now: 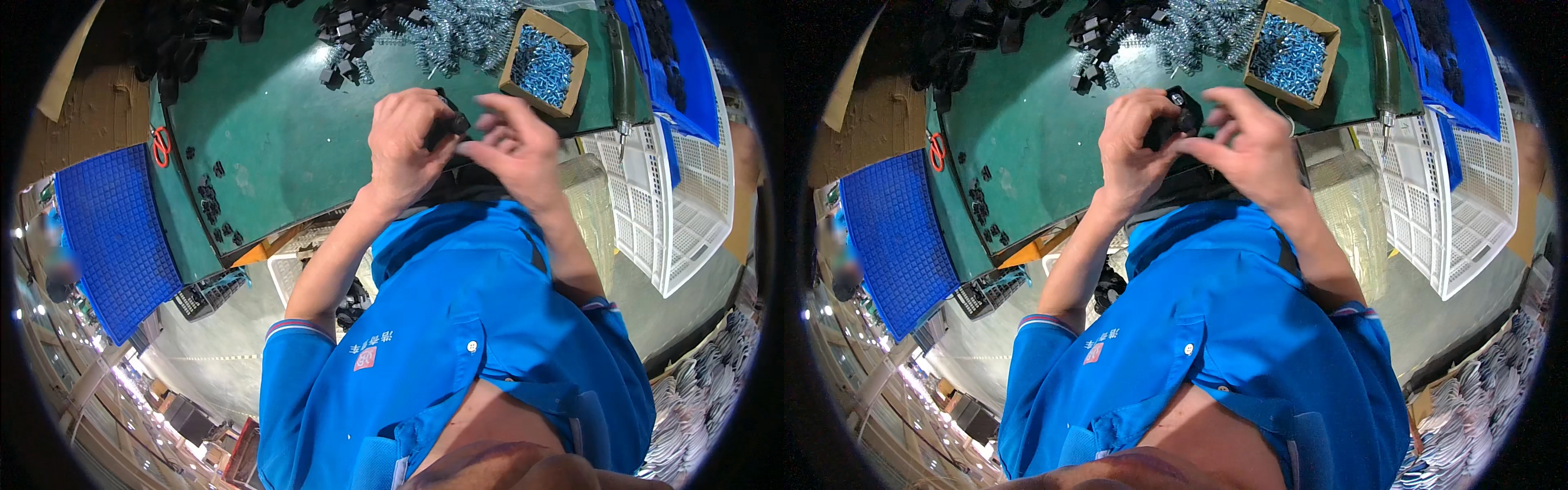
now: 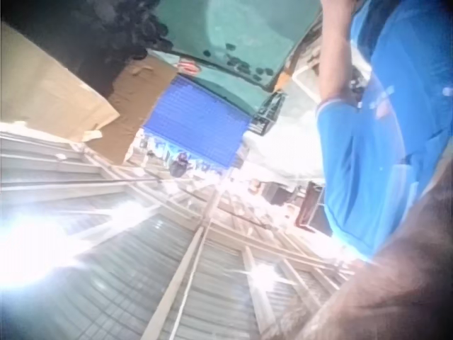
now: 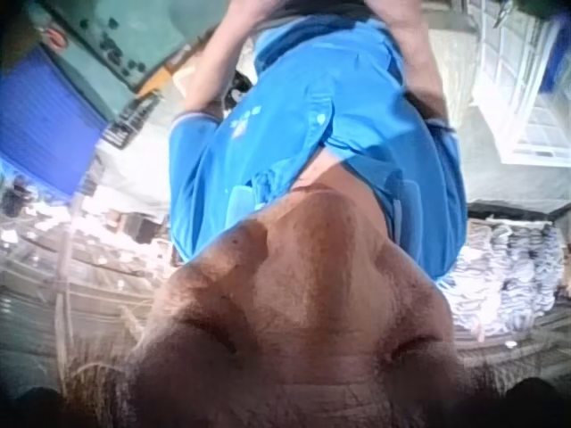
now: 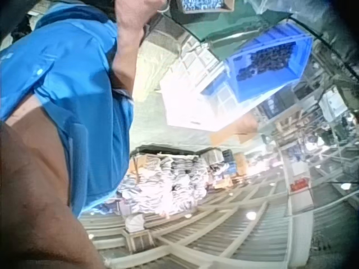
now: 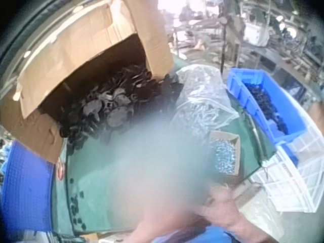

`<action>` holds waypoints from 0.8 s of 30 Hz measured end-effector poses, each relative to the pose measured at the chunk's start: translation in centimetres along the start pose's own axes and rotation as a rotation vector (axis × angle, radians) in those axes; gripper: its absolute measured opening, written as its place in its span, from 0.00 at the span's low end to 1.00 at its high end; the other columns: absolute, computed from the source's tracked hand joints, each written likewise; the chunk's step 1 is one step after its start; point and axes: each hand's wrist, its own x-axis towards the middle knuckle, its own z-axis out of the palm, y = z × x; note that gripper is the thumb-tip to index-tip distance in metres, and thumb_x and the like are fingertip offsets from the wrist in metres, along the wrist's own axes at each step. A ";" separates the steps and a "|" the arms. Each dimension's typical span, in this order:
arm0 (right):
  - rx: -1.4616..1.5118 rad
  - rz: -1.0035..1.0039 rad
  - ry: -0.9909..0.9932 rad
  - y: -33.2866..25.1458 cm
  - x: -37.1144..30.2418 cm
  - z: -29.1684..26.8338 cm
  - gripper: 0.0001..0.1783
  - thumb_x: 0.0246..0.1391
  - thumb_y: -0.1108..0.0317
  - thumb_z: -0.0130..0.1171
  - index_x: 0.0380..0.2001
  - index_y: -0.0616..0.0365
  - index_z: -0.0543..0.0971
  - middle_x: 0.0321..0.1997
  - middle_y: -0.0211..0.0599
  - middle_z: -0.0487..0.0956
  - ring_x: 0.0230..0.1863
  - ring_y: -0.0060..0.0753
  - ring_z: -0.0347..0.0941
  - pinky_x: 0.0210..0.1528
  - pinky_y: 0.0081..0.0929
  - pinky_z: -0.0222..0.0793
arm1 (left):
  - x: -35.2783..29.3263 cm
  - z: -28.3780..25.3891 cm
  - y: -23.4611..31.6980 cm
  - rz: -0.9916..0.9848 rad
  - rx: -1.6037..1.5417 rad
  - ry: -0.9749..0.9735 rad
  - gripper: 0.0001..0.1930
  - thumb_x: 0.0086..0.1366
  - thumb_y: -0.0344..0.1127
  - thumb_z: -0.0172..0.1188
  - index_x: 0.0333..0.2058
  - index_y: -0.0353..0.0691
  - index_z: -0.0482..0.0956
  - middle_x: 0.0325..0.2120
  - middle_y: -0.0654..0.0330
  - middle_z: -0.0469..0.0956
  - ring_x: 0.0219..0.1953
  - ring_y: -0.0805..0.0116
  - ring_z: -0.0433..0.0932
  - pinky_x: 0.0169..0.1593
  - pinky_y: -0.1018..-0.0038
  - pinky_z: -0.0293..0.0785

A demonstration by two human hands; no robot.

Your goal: The person assembles small black plastic components by inserting metal springs and fastening them with screws using a power drill. The person repeatedly picks up parts, aligns them, and secures them on a green workbench.

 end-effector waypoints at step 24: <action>-0.422 -0.204 0.119 3.4 4.1 4.1 0.12 0.48 0.70 0.68 0.36 0.61 0.80 0.33 0.41 0.79 0.31 0.41 0.77 0.33 0.32 0.71 | 0.3 -1.7 -3.0 -0.709 -0.052 -0.418 0.27 0.52 0.41 0.70 0.49 0.32 0.79 0.42 0.49 0.80 0.44 0.55 0.80 0.50 0.65 0.74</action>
